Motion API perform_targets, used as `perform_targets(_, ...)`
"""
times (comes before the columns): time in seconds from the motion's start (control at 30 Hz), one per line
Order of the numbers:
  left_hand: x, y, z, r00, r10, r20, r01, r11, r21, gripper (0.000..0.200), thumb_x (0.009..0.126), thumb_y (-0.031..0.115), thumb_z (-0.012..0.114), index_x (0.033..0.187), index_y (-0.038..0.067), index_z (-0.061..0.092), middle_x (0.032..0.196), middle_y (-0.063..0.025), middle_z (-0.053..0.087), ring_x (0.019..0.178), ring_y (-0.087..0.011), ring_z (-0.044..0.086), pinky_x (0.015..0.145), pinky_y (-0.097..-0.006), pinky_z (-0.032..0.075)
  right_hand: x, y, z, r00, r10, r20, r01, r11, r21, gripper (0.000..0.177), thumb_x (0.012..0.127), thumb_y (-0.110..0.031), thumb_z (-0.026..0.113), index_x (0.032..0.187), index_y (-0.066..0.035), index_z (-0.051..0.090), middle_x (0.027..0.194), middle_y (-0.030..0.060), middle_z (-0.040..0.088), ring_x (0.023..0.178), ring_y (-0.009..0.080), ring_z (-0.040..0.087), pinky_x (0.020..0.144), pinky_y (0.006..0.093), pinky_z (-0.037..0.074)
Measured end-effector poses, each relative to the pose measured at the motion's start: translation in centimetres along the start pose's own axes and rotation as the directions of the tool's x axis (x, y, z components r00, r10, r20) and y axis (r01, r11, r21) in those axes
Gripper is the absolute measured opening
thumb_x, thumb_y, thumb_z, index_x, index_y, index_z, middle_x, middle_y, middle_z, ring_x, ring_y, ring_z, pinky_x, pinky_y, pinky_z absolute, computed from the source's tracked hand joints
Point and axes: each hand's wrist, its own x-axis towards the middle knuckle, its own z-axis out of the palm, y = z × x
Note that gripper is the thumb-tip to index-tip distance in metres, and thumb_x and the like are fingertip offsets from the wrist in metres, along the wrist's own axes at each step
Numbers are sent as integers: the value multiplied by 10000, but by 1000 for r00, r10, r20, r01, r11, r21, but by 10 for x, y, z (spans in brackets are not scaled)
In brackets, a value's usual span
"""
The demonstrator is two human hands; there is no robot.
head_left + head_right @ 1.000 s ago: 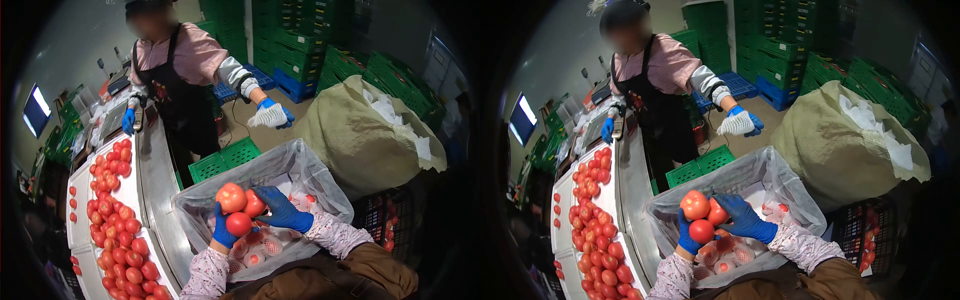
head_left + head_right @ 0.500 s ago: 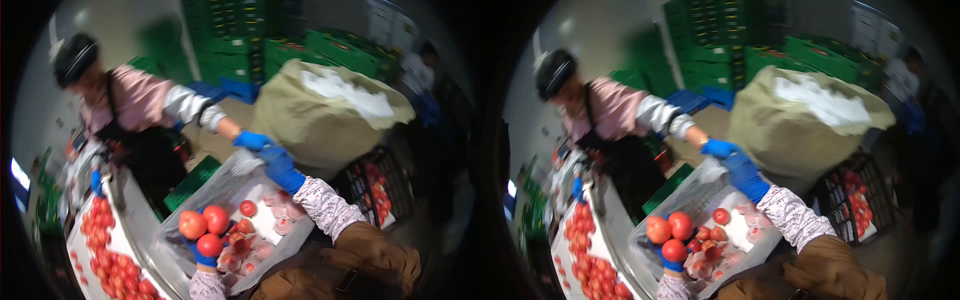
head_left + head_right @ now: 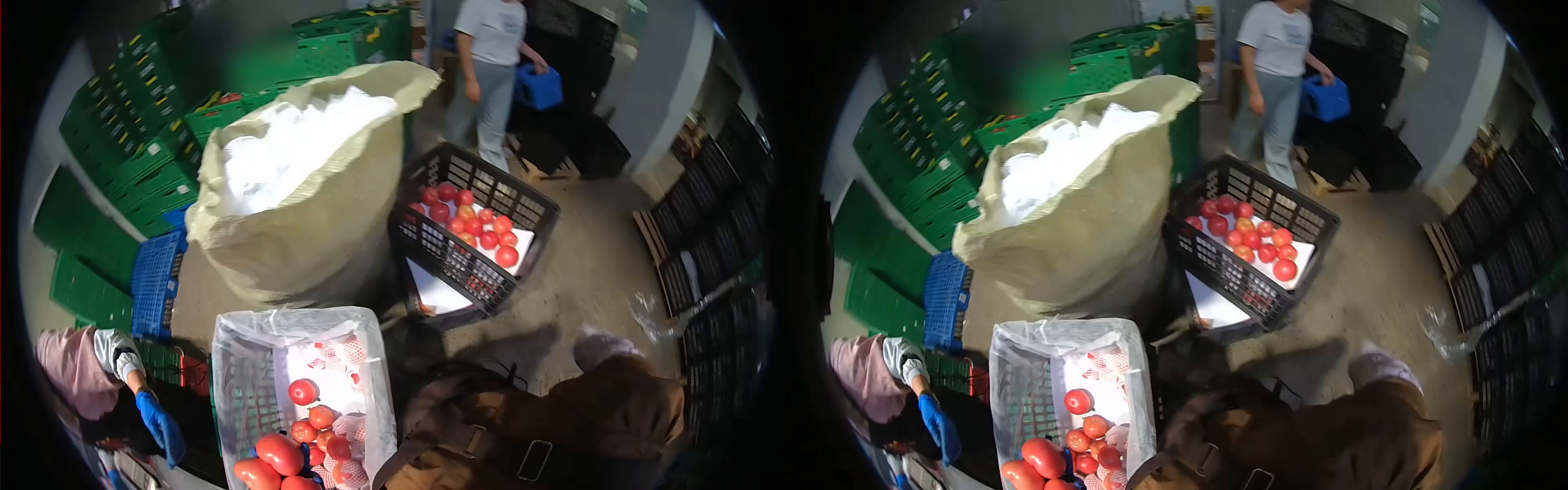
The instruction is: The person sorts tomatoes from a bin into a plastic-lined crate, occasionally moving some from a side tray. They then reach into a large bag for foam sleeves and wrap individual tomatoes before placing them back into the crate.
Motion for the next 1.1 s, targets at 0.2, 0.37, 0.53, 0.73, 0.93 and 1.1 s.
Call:
perform_targets(0.2,-10,13,-12,965,258,-50,-261,963,-70,445,848,415,413,1067,29,459,974,-105,544,839,-229,567,690,-341,503,28,-132,-59,857,-515,17,515,856,-49,299,767,-294,528,938,-65,618,821,147,603,790,235,583,702,344,464)
perform_targets(0.37,-39,23,-41,694,629,-351,-681,731,-37,437,852,410,412,1061,29,463,964,-104,549,830,-227,569,683,-336,504,102,-320,-187,467,-624,-627,852,507,130,85,752,-13,531,801,-2,600,671,77,547,597,154,514,558,280,408)
perform_targets(0.53,-113,84,-104,660,694,-287,-721,477,-502,551,773,502,469,1144,97,421,1184,-144,434,1033,-352,474,860,-532,400,46,-426,-288,597,-713,-369,802,512,307,233,859,-152,502,1038,-5,525,1001,120,580,880,197,538,759,309,442)
perform_targets(0.73,-183,145,-248,528,670,-522,-846,357,-397,678,701,595,495,1199,152,367,1225,-129,394,1096,-362,409,890,-570,338,20,-487,-289,454,-777,-436,891,407,202,261,846,-126,532,1068,11,522,993,137,585,852,184,556,766,262,451)
perform_targets(0.93,-171,169,-421,322,596,-736,-934,325,-145,567,731,586,480,1180,256,377,1160,-67,446,992,-277,465,781,-482,429,18,-522,-272,283,-798,-532,959,246,141,91,740,14,527,805,14,592,661,74,543,600,143,525,567,251,413)
perform_targets(1.1,-179,200,-433,-180,495,-850,-918,226,325,506,750,450,513,1104,90,466,1045,-124,503,895,-279,476,779,-415,422,2,-550,-289,75,-850,-521,978,165,-127,105,646,-1,648,741,-31,615,679,107,584,608,249,561,558,312,426)
